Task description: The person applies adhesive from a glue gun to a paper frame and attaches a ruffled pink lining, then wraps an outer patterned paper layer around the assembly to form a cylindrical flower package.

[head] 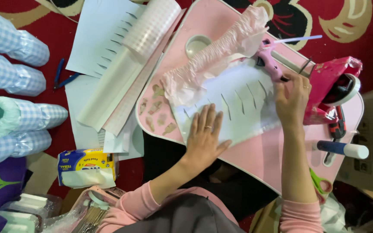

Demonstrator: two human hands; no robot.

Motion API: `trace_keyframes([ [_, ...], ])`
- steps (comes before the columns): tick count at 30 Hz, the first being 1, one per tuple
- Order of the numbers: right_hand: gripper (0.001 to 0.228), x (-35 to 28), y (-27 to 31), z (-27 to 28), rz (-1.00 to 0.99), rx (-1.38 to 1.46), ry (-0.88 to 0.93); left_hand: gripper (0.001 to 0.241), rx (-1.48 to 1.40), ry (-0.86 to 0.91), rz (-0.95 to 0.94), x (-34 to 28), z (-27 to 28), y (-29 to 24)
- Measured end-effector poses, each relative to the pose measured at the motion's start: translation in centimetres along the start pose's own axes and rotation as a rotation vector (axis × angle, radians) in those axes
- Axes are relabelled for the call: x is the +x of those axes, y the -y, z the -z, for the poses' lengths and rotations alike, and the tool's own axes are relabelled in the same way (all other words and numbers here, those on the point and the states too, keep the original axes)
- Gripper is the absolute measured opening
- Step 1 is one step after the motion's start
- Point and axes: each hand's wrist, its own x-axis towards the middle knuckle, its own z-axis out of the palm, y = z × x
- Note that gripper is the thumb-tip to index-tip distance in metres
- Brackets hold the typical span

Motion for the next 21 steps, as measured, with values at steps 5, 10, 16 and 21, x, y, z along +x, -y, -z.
trace_keyframes([
  [5, 0.032, 2.2, -1.2, -2.8, 0.021, 0.017, 0.061, 0.089, 0.088, 0.083, -0.061, -0.9, 1.8, 2.5],
  [10, 0.068, 4.4, -2.8, -5.7, -0.061, -0.114, 0.226, 0.093, 0.142, 0.200, -0.121, -1.3, 3.7, 5.6],
  [16, 0.044, 5.8, -0.4, -2.4, -0.350, 0.266, 0.484, 0.099, 0.179, 0.366, -0.140, -0.6, 6.9, 6.2],
  [21, 0.019, 8.2, 4.3, 1.9, -0.616, 0.258, 0.703, 0.021, 0.125, -0.139, -0.200, 8.8, 9.6, 2.6],
])
